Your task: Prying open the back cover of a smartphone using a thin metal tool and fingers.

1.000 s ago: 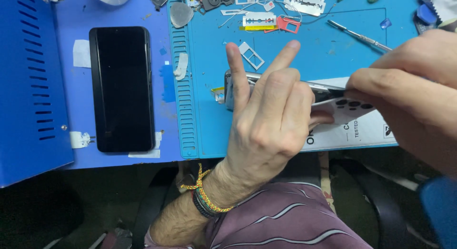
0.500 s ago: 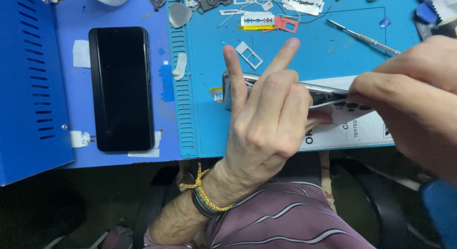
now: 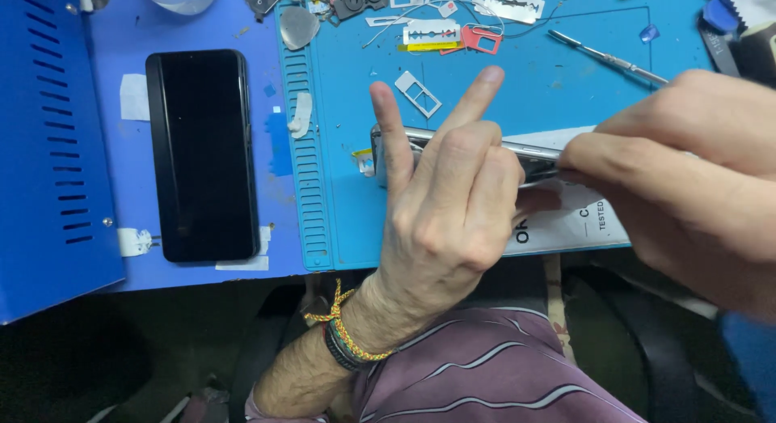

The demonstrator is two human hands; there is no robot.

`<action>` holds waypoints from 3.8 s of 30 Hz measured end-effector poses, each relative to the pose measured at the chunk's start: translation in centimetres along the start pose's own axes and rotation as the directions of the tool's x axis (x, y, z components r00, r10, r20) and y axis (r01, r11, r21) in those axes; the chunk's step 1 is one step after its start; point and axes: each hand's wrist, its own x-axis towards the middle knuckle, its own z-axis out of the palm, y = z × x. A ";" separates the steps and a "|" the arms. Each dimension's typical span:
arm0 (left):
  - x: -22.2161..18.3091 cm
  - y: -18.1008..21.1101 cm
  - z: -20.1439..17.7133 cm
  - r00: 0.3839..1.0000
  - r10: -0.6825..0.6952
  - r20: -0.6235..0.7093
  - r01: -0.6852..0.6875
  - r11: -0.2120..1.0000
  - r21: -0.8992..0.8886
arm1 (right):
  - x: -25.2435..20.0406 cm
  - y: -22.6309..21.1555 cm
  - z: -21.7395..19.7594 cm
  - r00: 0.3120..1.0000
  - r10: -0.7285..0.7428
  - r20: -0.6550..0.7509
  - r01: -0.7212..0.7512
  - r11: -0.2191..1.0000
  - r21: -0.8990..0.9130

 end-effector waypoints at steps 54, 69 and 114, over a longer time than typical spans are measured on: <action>-0.2 0.1 -0.6 0.998 0.026 0.065 -0.030 0.997 0.064 | -19.3 11.6 11.1 0.720 0.692 0.049 -0.656 0.657 0.372; 0.9 -0.5 -1.6 0.978 0.063 0.196 -0.080 0.994 0.076 | -7.0 -0.2 7.5 0.897 0.307 -0.317 -0.181 0.911 0.371; -0.1 2.5 0.2 0.992 0.124 0.032 -0.127 0.979 0.158 | -7.6 3.1 1.7 0.870 0.492 -0.035 -0.482 0.864 0.148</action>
